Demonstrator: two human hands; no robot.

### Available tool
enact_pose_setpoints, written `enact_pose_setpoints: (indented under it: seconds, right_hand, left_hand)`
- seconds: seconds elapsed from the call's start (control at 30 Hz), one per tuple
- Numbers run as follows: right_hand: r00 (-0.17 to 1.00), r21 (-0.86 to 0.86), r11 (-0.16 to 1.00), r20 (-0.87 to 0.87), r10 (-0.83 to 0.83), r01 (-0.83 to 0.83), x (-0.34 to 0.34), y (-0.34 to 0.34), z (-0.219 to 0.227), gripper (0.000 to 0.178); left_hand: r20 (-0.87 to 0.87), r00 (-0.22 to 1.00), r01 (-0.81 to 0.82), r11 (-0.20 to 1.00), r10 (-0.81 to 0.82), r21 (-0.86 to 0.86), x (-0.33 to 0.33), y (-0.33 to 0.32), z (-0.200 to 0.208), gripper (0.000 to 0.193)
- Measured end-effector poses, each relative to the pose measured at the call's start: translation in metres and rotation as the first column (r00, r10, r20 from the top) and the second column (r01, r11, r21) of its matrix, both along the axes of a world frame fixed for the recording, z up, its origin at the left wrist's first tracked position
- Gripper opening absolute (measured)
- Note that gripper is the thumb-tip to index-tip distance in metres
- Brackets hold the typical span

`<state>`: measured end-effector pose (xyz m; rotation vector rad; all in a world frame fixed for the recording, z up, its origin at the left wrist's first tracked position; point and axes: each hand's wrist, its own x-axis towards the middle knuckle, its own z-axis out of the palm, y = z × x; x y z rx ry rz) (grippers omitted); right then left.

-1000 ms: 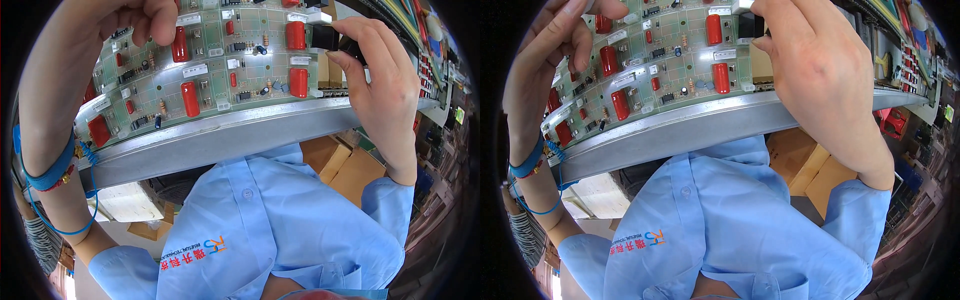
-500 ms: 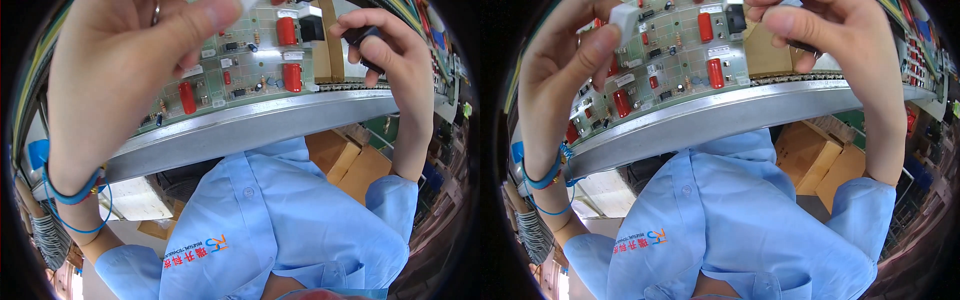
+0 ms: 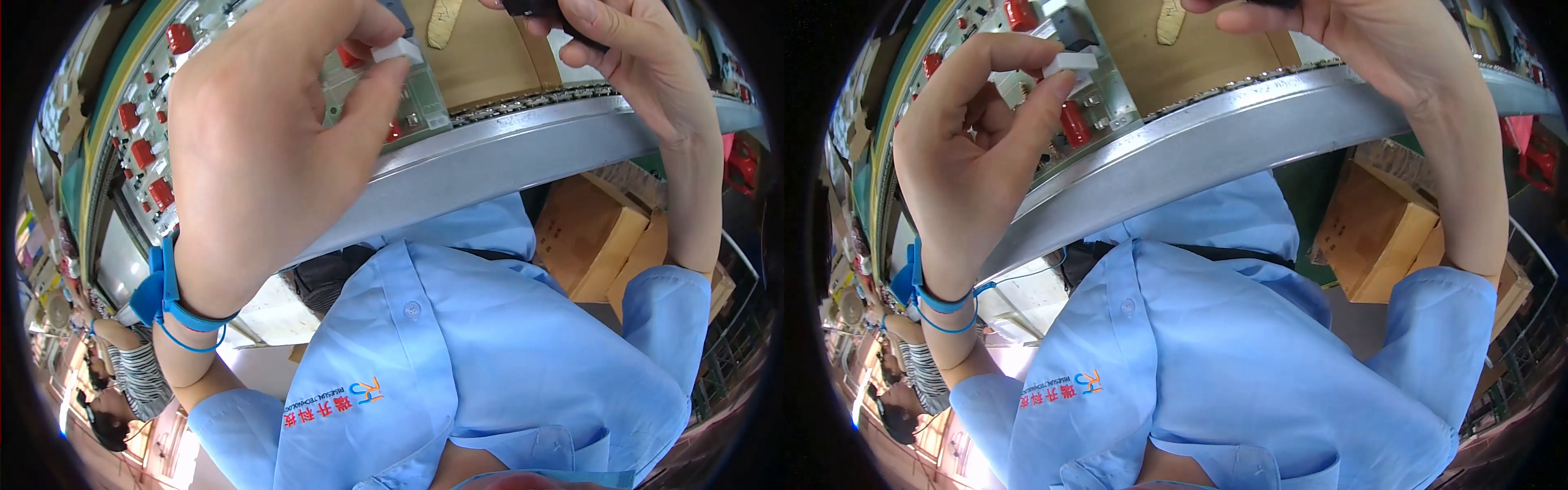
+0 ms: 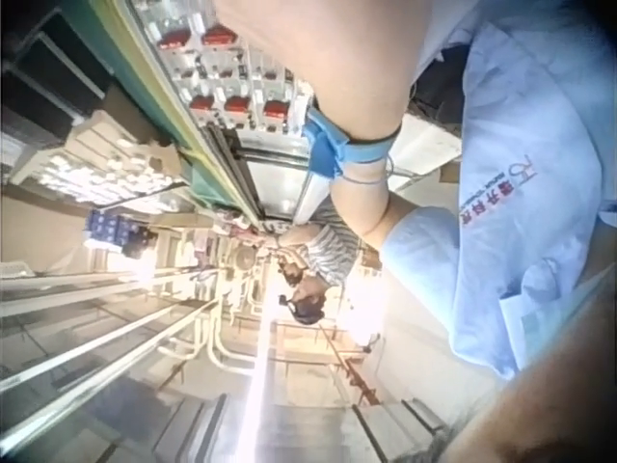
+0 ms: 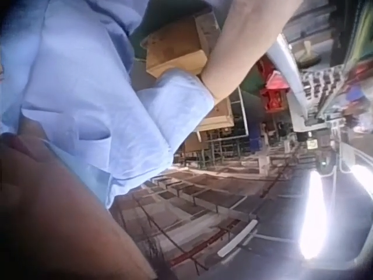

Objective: Placing electronic components onto a printed circuit board on an assembly line.

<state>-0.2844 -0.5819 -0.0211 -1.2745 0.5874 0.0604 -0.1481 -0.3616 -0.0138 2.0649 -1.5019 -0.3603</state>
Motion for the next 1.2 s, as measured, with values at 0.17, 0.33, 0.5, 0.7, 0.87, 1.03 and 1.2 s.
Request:
enact_pose_setpoints:
  seconds: [0.17, 0.33, 0.5, 0.7, 0.87, 1.03, 1.2]
  right_hand:
    - [0.999, -0.111, 0.993, -0.026, 0.035, -0.038, -0.005, -0.003, -0.004, 0.03]
    - [0.998, -0.098, 0.994, 0.045, 0.043, -0.039, -0.007, -0.003, -0.008, 0.032]
    - [0.999, -0.096, 0.995, -0.03, 0.016, -0.018, -0.007, -0.001, -0.008, 0.03]
    - [0.998, -0.118, 0.991, -0.007, 0.056, -0.057, -0.005, 0.012, -0.001, 0.024]
    - [0.994, -0.249, 0.966, -0.099, 0.049, -0.073, -0.002, 0.018, 0.005, 0.025]
    - [0.993, -0.34, 0.933, -0.032, 0.115, -0.119, 0.003, 0.03, 0.017, 0.026]
    - [0.994, -0.417, 0.903, 0.01, 0.113, -0.099, -0.006, 0.034, 0.019, 0.028]
  left_hand:
    - [0.078, 0.985, -0.163, 0.978, 0.154, 0.133, -0.012, -0.012, 0.003, 0.024]
    - [0.321, 0.947, -0.028, 0.991, -0.016, 0.131, -0.01, -0.014, 0.003, 0.022]
    - [0.379, 0.918, 0.107, 0.993, -0.118, 0.049, -0.003, -0.009, 0.0, 0.021]
    - [0.481, 0.849, 0.173, 0.975, -0.218, 0.136, -0.013, -0.018, 0.018, 0.019]
    - [0.447, 0.884, 0.127, 0.99, -0.14, 0.058, -0.007, -0.015, -0.005, 0.018]
    - [0.363, 0.916, 0.145, 0.984, -0.173, 0.102, -0.005, -0.02, 0.015, 0.014]
    - [0.339, 0.93, 0.023, 0.944, -0.141, 0.33, -0.008, -0.029, 0.019, 0.015]
